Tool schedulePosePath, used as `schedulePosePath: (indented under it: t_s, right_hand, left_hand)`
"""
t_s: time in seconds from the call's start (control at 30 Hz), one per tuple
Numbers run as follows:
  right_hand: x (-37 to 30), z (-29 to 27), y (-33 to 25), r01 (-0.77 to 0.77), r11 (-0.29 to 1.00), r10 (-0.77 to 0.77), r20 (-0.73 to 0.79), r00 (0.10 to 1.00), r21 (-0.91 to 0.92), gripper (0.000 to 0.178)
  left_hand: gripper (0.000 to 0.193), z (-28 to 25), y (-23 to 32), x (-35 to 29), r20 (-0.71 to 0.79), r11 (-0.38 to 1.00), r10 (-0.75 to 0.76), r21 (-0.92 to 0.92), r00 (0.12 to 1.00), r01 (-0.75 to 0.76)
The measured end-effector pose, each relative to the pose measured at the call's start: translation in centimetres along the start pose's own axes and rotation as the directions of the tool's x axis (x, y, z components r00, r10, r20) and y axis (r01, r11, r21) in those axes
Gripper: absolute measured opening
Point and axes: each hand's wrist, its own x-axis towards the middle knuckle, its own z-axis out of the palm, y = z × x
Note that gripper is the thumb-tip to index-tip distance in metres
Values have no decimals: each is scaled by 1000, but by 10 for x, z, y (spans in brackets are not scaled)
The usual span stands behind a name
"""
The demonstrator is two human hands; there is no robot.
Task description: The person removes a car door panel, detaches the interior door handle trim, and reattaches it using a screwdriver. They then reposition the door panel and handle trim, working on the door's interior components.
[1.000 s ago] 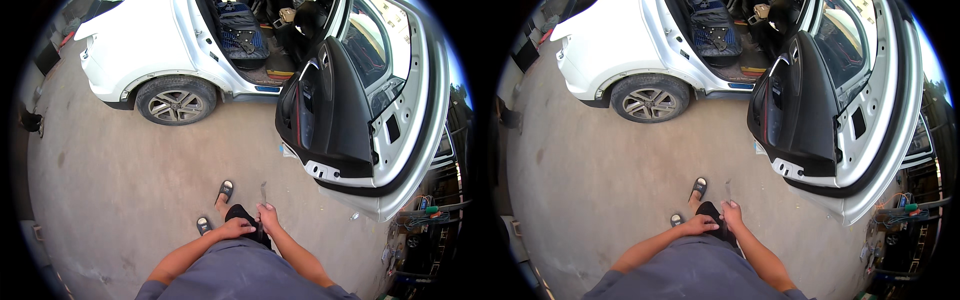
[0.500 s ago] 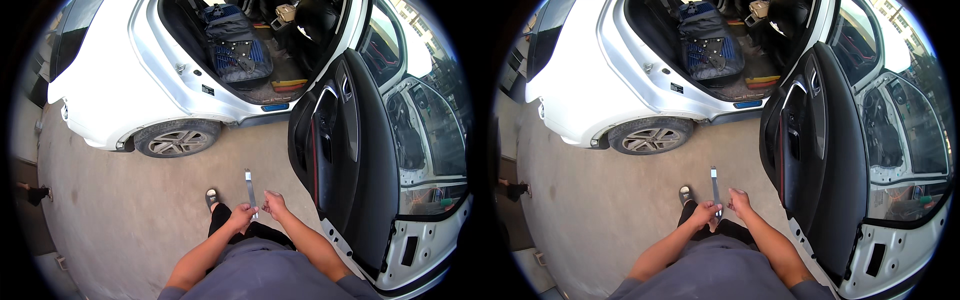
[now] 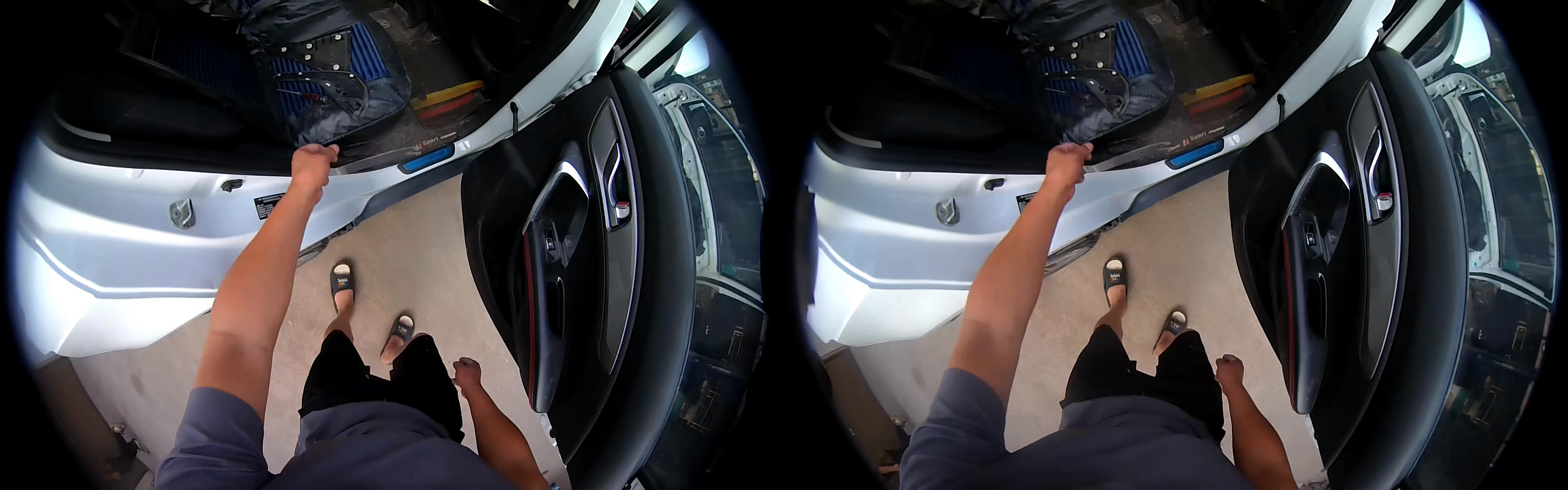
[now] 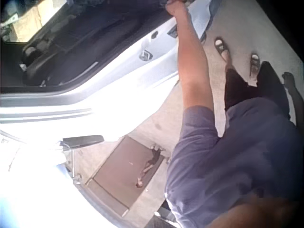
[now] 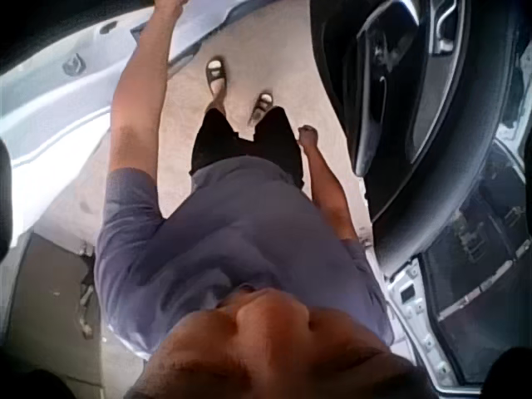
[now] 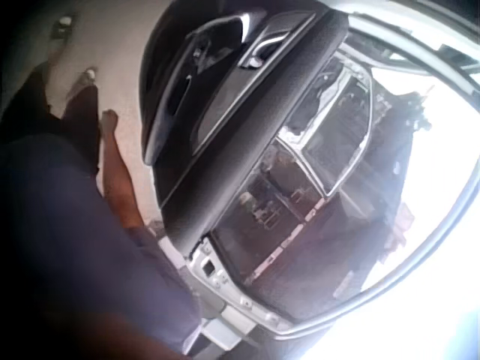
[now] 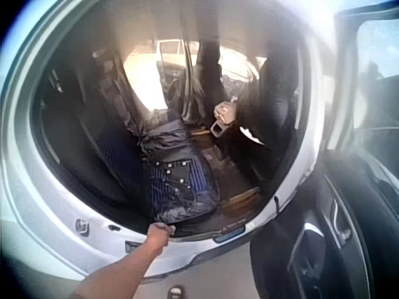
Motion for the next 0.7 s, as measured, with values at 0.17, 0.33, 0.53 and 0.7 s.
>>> schedulePosePath:
  t_s: [0.17, 0.33, 0.53, 0.7]
  right_hand:
    - [46, 68, 1, 359, 890, -337, 125, 933, -281, 28]
    - [58, 112, -109, 509, 824, -476, 183, 860, -248, 28]
    - [131, 138, -114, 402, 884, -365, 182, 913, -241, 28]
    - [262, 187, -40, 394, 831, -387, 101, 917, -393, 31]
  left_hand:
    - [16, -1, 21, 106, -207, 993, -14, -115, 978, -10]
    - [20, 34, -51, 65, -19, 986, 165, 31, 986, -164]
    - [22, 32, -236, -102, 420, 799, -209, 594, 883, -94]
    - [19, -49, -370, -174, 407, 390, -324, 880, 854, -271]
